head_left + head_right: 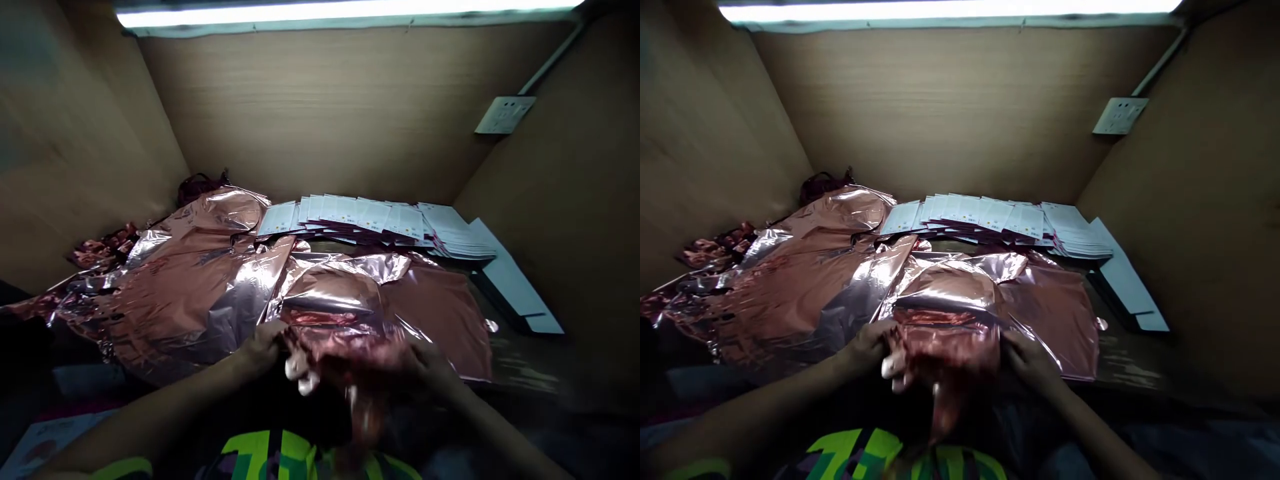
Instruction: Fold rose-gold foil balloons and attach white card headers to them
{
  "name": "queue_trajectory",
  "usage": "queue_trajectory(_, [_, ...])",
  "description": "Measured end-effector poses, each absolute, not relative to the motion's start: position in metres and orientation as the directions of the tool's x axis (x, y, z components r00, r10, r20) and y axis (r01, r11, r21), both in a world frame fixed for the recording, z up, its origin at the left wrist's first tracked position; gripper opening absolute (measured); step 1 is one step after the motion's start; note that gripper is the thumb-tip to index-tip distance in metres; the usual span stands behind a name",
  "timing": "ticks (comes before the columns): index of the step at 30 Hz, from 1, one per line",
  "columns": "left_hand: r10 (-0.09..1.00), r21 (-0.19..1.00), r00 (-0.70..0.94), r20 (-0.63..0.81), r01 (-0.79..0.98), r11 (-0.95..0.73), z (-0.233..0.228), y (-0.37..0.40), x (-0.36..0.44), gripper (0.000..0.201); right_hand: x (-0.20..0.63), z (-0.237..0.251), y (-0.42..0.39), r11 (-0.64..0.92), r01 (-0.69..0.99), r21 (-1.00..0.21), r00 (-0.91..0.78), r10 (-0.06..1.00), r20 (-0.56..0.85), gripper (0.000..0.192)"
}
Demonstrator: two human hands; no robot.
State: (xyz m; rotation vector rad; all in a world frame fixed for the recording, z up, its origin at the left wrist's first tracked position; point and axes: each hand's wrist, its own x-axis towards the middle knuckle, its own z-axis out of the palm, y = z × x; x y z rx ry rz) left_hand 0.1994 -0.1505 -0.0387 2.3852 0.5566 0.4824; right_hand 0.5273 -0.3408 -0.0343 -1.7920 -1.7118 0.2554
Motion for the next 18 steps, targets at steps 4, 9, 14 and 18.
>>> queue_trajectory(4, [0.794,0.517,0.563,0.231,0.620,-0.590,-0.028,-0.160,0.213,0.035,0.516,-0.022,-0.317,-0.367,0.734,-0.572,0.512,0.852,0.109,0.037])
queue_trajectory(9, [0.831,0.187,0.519,0.201,0.812,-0.553,-0.017,-0.170,0.218,0.058,0.506,-0.021,-0.306,-0.461,0.728,-0.507,0.574,0.814,0.085,0.031])
queue_trajectory(14, [0.571,-0.058,0.787,0.234,0.598,-0.800,-0.004,-0.182,0.216,0.084,0.512,-0.019,-0.307,-0.455,0.744,-0.489,0.530,0.848,0.017,0.025])
queue_trajectory(18, [0.293,-0.001,0.946,-0.137,0.296,-0.955,-0.002,-0.179,0.226,0.067,0.483,0.001,-0.305,-0.292,0.905,-0.309,0.339,0.934,0.111,0.022])
